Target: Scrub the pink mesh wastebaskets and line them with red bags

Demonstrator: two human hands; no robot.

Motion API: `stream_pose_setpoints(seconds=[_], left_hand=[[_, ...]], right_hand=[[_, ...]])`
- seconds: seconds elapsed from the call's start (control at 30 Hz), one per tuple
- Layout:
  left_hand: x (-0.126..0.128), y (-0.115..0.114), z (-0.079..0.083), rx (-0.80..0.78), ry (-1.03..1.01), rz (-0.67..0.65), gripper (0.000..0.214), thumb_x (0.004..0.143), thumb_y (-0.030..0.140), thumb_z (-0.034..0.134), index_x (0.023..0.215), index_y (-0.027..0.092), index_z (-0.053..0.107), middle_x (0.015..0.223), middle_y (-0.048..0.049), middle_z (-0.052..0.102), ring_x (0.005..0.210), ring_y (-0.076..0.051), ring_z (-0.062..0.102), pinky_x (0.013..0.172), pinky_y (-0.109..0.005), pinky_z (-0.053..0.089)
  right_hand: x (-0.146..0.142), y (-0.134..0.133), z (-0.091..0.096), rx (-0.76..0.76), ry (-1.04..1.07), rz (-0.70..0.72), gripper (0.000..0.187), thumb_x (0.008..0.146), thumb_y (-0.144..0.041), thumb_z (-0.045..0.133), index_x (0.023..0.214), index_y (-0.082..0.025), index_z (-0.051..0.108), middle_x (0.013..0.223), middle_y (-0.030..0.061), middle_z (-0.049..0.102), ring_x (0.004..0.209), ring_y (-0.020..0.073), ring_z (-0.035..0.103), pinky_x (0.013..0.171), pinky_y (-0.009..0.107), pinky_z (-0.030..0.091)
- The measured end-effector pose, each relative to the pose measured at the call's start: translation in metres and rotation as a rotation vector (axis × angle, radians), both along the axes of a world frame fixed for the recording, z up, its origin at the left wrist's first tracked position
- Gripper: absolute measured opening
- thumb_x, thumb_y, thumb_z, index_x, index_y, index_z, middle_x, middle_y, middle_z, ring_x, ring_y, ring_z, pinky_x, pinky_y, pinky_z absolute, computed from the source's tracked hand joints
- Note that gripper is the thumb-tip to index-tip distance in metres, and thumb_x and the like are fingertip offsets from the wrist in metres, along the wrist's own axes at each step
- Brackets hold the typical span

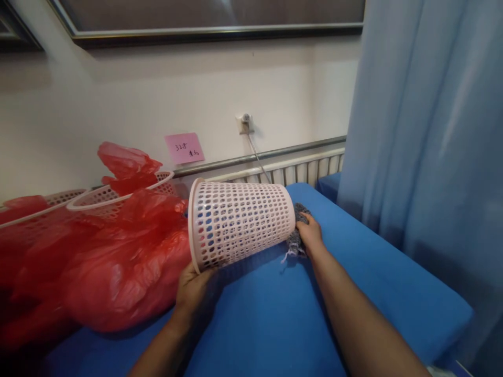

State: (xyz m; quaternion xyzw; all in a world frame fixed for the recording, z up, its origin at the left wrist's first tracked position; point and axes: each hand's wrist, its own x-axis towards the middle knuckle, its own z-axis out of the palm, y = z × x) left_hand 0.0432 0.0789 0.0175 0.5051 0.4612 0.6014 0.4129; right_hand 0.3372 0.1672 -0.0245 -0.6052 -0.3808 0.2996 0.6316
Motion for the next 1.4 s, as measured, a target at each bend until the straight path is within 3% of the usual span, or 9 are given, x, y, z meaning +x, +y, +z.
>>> stream_pose_setpoints(seconds=[0.13,0.23,0.37,0.53,0.67,0.93,1.1,1.27,1.4], left_hand=[[-0.007,0.012,0.031,0.069,-0.037,0.089,0.036,0.058,0.015,0.066,0.093,0.017,0.068,0.081,-0.0016,0.073,0.074,-0.019,0.068,0.068,-0.029,0.056],[-0.011,0.032,0.054,0.12,0.033,0.114,0.034,0.062,0.019,0.059,0.096,0.017,0.063,0.083,-0.0014,0.07,0.073,-0.018,0.065,0.066,-0.028,0.054],[0.001,0.061,0.083,0.27,0.465,0.322,0.053,0.067,0.018,0.056,0.12,0.018,0.057,0.114,-0.0094,0.067,0.106,-0.028,0.064,0.094,-0.041,0.052],[0.041,0.077,0.104,0.327,1.08,0.506,0.068,0.079,0.024,0.059,0.145,0.015,0.043,0.157,-0.0188,0.035,0.143,-0.039,0.034,0.117,-0.056,0.028],[0.05,0.092,0.119,0.272,1.123,0.608,0.059,0.086,0.04,0.058,0.139,0.016,0.052,0.147,-0.0185,0.048,0.135,-0.039,0.044,0.113,-0.056,0.035],[0.028,0.129,0.167,0.126,1.28,0.525,0.041,0.083,0.032,0.059,0.119,0.013,0.067,0.126,-0.022,0.065,0.12,-0.043,0.057,0.101,-0.061,0.043],[0.033,0.123,0.157,0.345,1.347,0.445,0.039,0.087,0.031,0.056,0.122,0.015,0.065,0.151,-0.0184,0.048,0.138,-0.039,0.043,0.114,-0.061,0.031],[0.062,0.098,0.129,0.544,1.399,-0.088,0.05,0.093,0.048,0.051,0.133,0.018,0.06,0.146,-0.012,0.056,0.141,-0.03,0.043,0.12,-0.052,0.025],[0.079,0.098,0.119,0.549,1.521,-0.174,0.053,0.096,0.054,0.044,0.136,0.021,0.059,0.146,-0.0103,0.056,0.142,-0.031,0.042,0.12,-0.055,0.02]], right_hand=[[0.0,-0.017,0.011,0.001,0.167,0.062,0.06,0.064,-0.034,0.062,0.122,-0.017,0.067,0.104,0.0074,0.075,0.085,0.0241,0.07,0.072,0.034,0.057],[0.005,-0.043,0.016,-0.008,0.262,0.152,0.057,0.061,-0.033,0.066,0.116,-0.017,0.068,0.091,0.0042,0.076,0.075,0.0225,0.069,0.067,0.032,0.056],[0.009,-0.078,0.013,-0.061,0.342,0.301,0.058,0.061,-0.033,0.069,0.116,-0.018,0.066,0.077,-0.0004,0.072,0.062,0.0194,0.064,0.059,0.03,0.052],[0.002,-0.087,0.009,-0.039,0.235,0.36,0.057,0.063,-0.034,0.069,0.119,-0.02,0.067,0.079,-0.0009,0.072,0.066,0.0194,0.064,0.061,0.031,0.053],[-0.003,-0.084,0.01,0.041,0.143,0.416,0.053,0.065,-0.035,0.068,0.117,-0.021,0.069,0.092,0.0016,0.074,0.079,0.0221,0.067,0.074,0.036,0.056],[-0.02,-0.103,0.018,0.273,-0.065,0.755,0.051,0.069,-0.025,0.067,0.12,-0.024,0.068,0.118,0.0047,0.069,0.104,0.0233,0.066,0.094,0.041,0.053],[-0.029,-0.105,0.017,0.281,-0.118,0.857,0.054,0.07,-0.022,0.066,0.124,-0.023,0.066,0.121,0.0061,0.066,0.111,0.0246,0.063,0.103,0.045,0.047],[-0.032,-0.104,0.014,0.203,-0.054,0.827,0.054,0.068,-0.018,0.063,0.121,-0.023,0.066,0.118,0.005,0.067,0.107,0.0242,0.064,0.097,0.043,0.051],[-0.023,-0.092,0.002,0.135,0.077,0.592,0.062,0.068,-0.022,0.062,0.13,-0.024,0.058,0.112,0.0032,0.07,0.095,0.0223,0.068,0.087,0.039,0.056]])
